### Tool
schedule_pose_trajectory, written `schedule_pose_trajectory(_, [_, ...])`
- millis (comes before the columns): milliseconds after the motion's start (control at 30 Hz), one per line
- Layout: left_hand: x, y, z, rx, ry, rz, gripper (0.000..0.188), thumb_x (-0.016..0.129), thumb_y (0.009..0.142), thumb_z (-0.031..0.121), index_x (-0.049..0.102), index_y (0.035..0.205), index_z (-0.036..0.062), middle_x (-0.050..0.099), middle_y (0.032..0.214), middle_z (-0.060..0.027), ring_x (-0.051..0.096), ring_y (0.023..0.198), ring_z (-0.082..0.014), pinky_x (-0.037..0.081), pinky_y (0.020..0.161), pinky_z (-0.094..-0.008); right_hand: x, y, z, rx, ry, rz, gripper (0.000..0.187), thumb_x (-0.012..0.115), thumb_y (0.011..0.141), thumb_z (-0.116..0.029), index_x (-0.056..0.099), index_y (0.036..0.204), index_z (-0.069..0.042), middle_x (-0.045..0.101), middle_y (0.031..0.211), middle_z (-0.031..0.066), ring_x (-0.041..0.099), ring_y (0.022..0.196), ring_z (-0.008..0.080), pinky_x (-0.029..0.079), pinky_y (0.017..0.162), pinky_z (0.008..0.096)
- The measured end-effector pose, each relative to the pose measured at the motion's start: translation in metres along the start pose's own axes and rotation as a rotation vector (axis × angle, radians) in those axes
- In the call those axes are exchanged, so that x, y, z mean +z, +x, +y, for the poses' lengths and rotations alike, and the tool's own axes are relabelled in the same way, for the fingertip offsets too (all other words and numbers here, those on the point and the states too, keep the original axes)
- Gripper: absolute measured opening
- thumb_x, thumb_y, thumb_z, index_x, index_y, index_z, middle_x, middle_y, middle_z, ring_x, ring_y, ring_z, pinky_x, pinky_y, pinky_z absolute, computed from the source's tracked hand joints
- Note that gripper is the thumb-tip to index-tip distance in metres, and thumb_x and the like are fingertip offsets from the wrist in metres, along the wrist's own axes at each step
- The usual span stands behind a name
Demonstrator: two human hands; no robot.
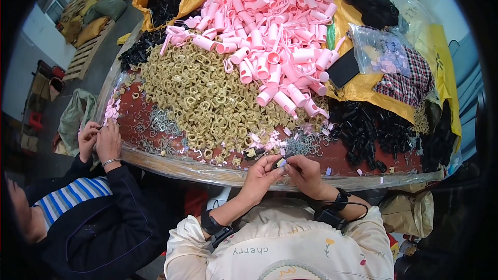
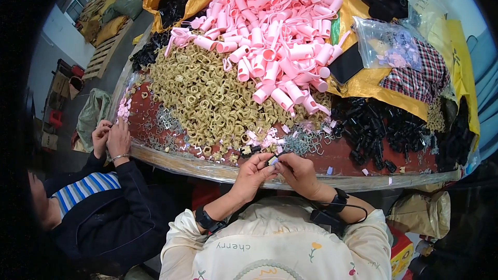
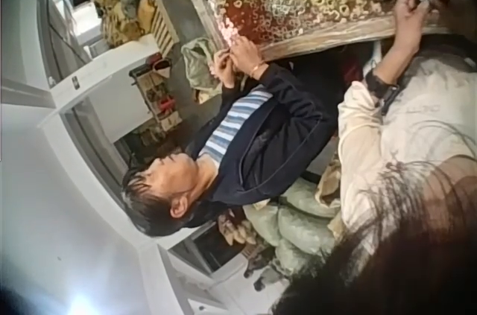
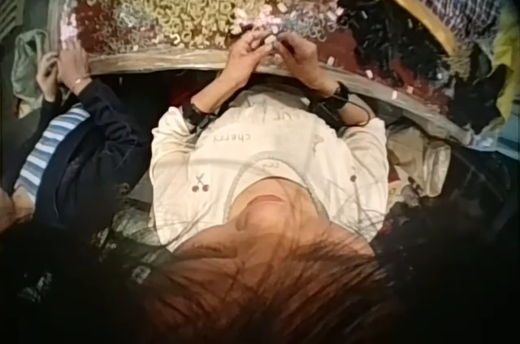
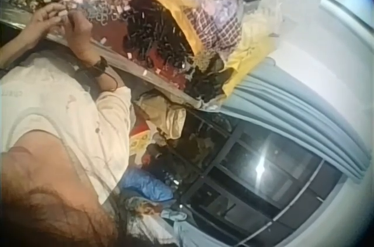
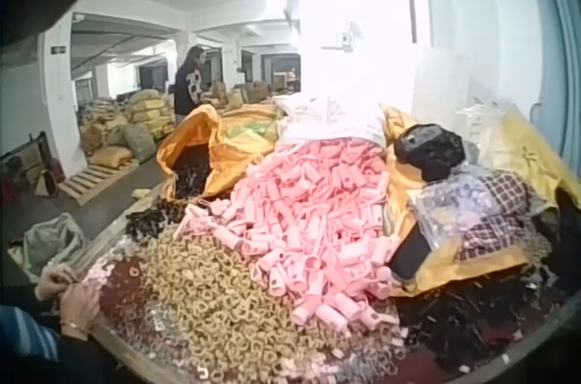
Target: Assembling small decorative plastic parts at a manufacturing workstation.
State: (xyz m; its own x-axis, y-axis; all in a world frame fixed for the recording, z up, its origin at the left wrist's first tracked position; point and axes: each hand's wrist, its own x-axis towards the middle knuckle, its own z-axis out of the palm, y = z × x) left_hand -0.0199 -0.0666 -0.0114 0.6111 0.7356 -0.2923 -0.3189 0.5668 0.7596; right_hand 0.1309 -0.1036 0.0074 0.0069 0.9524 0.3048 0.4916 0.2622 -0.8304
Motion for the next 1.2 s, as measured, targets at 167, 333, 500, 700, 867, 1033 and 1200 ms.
schedule_pose_trajectory(167, [-0.002, -0.001, -0.002, -0.035, -0.062, 0.012, 0.031, 0.053, 0.082, 0.006, 0.045, 0.112, 0.0021, 0.057, 0.099, -0.0064, 0.057, 0.085, -0.0123, 0.048, 0.074, -0.0243, -0.003, 0.003, 0.008, -0.185, -0.142, -0.007, 0.012, 0.06, 0.073, -0.003, 0.053, 0.082, -0.001, 0.051, 0.062, 0.009, 0.051, 0.05, 0.0218, 0.041, 0.046, 0.0296])
schedule_pose_trajectory(333, [-0.006, 0.003, -0.006, -0.051, -0.108, 0.022, 0.029, 0.053, 0.081, 0.004, 0.047, 0.11, 0.0021, 0.057, 0.097, -0.0071, 0.059, 0.082, -0.0139, 0.05, 0.074, -0.0251, -0.002, 0.002, 0.007, -0.187, -0.12, -0.008, 0.017, 0.06, 0.071, -0.001, 0.054, 0.086, -0.001, 0.05, 0.061, 0.0089, 0.051, 0.052, 0.0236, 0.04, 0.046, 0.0299])
schedule_pose_trajectory(500, [-0.004, 0.004, 0.0, -0.072, -0.104, 0.005, 0.03, 0.055, 0.08, 0.003, 0.048, 0.109, 0.0017, 0.057, 0.097, -0.0074, 0.058, 0.082, -0.0135, 0.05, 0.073, -0.0252, -0.005, 0.006, 0.005, -0.214, -0.153, -0.033, 0.017, 0.061, 0.071, -0.004, 0.053, 0.086, -0.002, 0.051, 0.064, 0.0092, 0.052, 0.055, 0.0249, 0.041, 0.047, 0.031])
schedule_pose_trajectory(700, [0.0, 0.002, 0.002, -0.048, -0.055, 0.084, 0.03, 0.053, 0.08, 0.0, 0.048, 0.109, 0.0003, 0.057, 0.095, -0.0079, 0.057, 0.083, -0.0142, 0.05, 0.072, -0.0253, -0.013, -0.001, 0.005, -0.255, -0.144, -0.016, 0.018, 0.061, 0.071, -0.003, 0.052, 0.086, -0.002, 0.05, 0.065, 0.0104, 0.053, 0.056, 0.0259, 0.042, 0.049, 0.0311])
schedule_pose_trajectory(867, [-0.003, 0.0, -0.002, -0.063, -0.027, 0.098, 0.029, 0.052, 0.08, -0.001, 0.047, 0.109, -0.0006, 0.057, 0.096, -0.0096, 0.059, 0.083, -0.0171, 0.05, 0.07, -0.0241, -0.025, -0.008, 0.003, 0.025, 0.121, -0.03, 0.013, 0.059, 0.074, -0.006, 0.051, 0.083, -0.002, 0.05, 0.063, 0.0109, 0.053, 0.055, 0.0214, 0.041, 0.049, 0.0274])
schedule_pose_trajectory(1033, [0.0, 0.003, 0.001, -0.054, -0.016, 0.074, 0.03, 0.052, 0.08, 0.001, 0.048, 0.11, -0.0013, 0.058, 0.095, -0.0103, 0.061, 0.081, -0.0195, 0.05, 0.068, -0.0228, -0.075, -0.037, 0.026, 0.282, 0.048, 0.148, 0.012, 0.057, 0.077, -0.01, 0.051, 0.084, -0.002, 0.052, 0.063, 0.006, 0.049, 0.055, 0.0102, 0.039, 0.05, 0.024])
schedule_pose_trajectory(1200, [-0.005, 0.004, -0.002, -0.055, 0.003, 0.081, 0.03, 0.052, 0.081, 0.001, 0.047, 0.11, -0.0018, 0.059, 0.094, -0.0106, 0.061, 0.08, -0.0208, 0.051, 0.067, -0.0226, -0.128, -0.08, 0.044, 0.508, 0.092, 0.137, 0.011, 0.058, 0.077, -0.01, 0.051, 0.082, -0.002, 0.051, 0.064, 0.0021, 0.047, 0.058, 0.0061, 0.038, 0.051, 0.0231])
